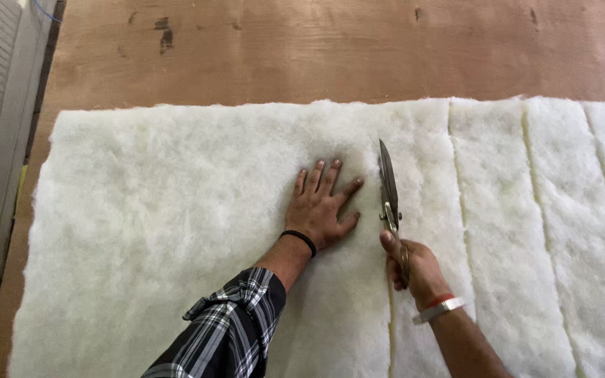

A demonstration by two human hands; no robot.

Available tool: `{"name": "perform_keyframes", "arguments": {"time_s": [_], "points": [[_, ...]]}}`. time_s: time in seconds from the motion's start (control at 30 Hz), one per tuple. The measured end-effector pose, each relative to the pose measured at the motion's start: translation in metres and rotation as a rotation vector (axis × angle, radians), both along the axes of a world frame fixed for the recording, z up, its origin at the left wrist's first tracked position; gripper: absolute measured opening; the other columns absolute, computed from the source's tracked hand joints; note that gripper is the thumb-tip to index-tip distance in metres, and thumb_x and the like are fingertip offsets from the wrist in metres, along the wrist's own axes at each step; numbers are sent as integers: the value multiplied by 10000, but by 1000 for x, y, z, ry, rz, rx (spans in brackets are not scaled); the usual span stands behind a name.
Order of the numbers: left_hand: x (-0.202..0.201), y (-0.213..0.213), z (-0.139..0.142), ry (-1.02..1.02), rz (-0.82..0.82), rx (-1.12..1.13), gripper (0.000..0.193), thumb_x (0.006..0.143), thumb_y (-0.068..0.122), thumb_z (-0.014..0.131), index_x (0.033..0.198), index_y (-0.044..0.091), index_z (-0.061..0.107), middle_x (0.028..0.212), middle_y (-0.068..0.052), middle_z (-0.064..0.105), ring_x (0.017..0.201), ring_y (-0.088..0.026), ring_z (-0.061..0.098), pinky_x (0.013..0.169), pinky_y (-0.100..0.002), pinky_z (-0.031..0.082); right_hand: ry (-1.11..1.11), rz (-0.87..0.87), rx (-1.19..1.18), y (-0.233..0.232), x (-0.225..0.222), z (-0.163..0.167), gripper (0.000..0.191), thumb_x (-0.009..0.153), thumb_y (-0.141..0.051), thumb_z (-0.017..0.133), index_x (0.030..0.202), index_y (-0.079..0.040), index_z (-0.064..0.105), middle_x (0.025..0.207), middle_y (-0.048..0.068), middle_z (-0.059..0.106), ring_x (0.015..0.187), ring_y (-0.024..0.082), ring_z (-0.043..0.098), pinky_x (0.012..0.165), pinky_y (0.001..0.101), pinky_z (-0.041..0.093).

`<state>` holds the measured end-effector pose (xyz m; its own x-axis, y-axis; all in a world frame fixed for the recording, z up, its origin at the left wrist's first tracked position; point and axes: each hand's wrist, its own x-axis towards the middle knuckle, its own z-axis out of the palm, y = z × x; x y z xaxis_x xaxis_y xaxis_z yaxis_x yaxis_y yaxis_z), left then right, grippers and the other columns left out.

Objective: The person cuts a large sheet of white fiberfill batting into long strips with scissors, following yellow marked lines on a wooden work table. They hold the batting flat with one hand while cutting, reposition the sheet, and continue cutting along additional marked lines.

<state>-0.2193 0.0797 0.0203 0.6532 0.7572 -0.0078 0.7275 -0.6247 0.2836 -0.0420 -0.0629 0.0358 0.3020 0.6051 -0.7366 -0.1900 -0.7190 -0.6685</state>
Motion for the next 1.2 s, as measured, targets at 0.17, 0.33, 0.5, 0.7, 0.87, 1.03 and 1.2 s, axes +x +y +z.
{"name": "perform_keyframes", "arguments": {"time_s": [0.17,0.33,0.5,0.7,0.87,1.03,1.2], "points": [[-1,-1,-3,13,8,0,638,916,607,494,1527,441,414,1677,-101,229,1550,-339,178,1249,-550,83,-60,-30,30,16,-6,-4,553,841,-593,704,696,-78,567,554,13,472,440,145,418,425,318,343],[-1,0,-7,-20,-1,31,648,898,612,485,1518,433,419,1664,-107,223,1532,-342,174,1231,-556,79,-6,-100,12,3,-16,0,555,837,-607,711,692,-95,555,561,6,468,445,138,411,429,303,332],[-1,0,-9,-39,-2,52,641,891,605,502,1502,422,450,1658,-118,243,1525,-357,185,1227,-559,87,-88,-96,-1,5,-15,2,544,824,-595,724,678,-91,582,555,10,491,440,144,436,425,309,347],[-3,-2,-10,-70,8,47,651,879,592,542,1501,412,476,1654,-120,272,1528,-361,203,1232,-567,94,-96,-59,-20,27,-5,1,576,831,-603,726,653,-82,555,535,22,474,426,154,420,415,320,330],[-1,1,-8,-76,8,42,637,871,585,555,1479,408,484,1643,-123,263,1510,-366,194,1216,-565,98,-155,-2,0,4,-14,10,554,862,-568,712,654,-81,549,522,26,474,435,149,409,434,323,328],[-2,2,4,-67,26,-30,623,907,649,548,1463,370,517,1649,-109,288,1525,-356,206,1233,-553,111,-240,37,-104,-62,-18,37,454,778,-492,770,758,-46,691,534,42,510,475,177,451,464,364,354],[39,24,13,-41,214,-141,716,894,722,581,1424,241,552,1612,-66,400,1558,-276,292,1327,-460,179,-646,243,-216,-46,8,50,569,822,-588,737,769,-26,670,552,109,588,517,216,557,523,382,433]]}}
